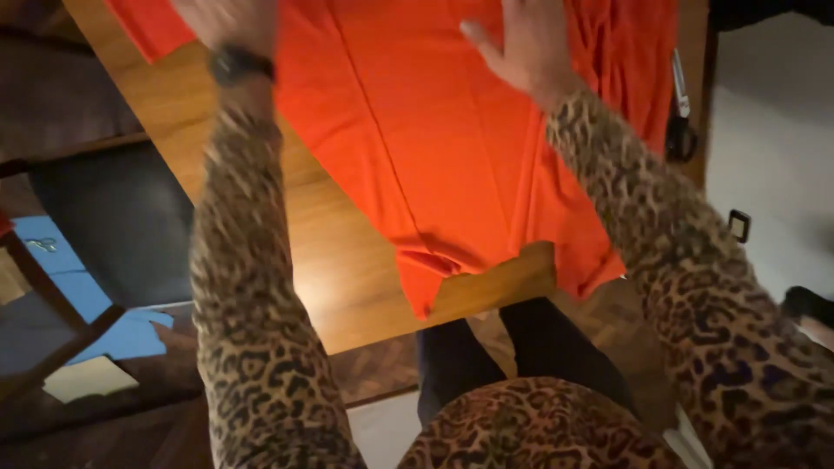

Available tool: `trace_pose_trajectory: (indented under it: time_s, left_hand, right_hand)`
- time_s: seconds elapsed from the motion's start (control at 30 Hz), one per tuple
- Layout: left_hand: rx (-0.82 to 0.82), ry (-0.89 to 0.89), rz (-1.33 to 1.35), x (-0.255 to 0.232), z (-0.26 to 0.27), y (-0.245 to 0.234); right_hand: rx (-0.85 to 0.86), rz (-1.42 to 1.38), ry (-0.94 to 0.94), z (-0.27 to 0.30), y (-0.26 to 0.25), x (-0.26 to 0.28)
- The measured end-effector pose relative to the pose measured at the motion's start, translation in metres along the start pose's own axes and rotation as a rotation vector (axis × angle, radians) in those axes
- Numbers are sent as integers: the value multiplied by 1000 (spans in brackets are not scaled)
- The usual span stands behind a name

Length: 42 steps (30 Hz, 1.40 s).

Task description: Cutting orange fabric along a paper pattern and preparing the pieces on a table.

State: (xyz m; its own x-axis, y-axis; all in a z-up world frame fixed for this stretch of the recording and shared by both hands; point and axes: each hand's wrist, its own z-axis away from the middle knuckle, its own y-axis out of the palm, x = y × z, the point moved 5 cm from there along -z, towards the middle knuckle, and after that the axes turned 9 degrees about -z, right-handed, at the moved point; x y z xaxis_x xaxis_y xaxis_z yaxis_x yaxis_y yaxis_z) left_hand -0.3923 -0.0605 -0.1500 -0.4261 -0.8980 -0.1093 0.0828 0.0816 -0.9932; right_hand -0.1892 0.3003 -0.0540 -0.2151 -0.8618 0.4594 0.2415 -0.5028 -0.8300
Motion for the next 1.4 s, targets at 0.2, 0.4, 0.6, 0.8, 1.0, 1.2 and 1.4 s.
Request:
trace_pose_trajectory:
  time_s: [0.2, 0.4, 0.6, 0.8, 1.0, 1.2, 1.4]
  left_hand:
    - [-28, -45, 229, -138, 182, -147]
    - [55, 191, 187, -191, 408, -70]
    - [328, 289, 88, -97, 454, -56]
    - [348, 240, -11, -100, 464, -97]
    - [272, 130, 9, -75, 478, -92]
    - [325, 117, -219, -37, 491, -122]
    - [-33, 76, 99, -75, 447, -143]
  right_hand:
    - [-243, -102, -12, 206, -44, 58]
    - [-163, 42, 20, 384, 21, -41]
    - [84, 158, 29, 415, 25, -86]
    - [173, 137, -72, 428, -7, -95]
    - [72, 35, -159, 448, -26, -92]
    - [59, 187, -78, 441, -54, -92]
    - [-319, 45, 15, 409, -45, -94]
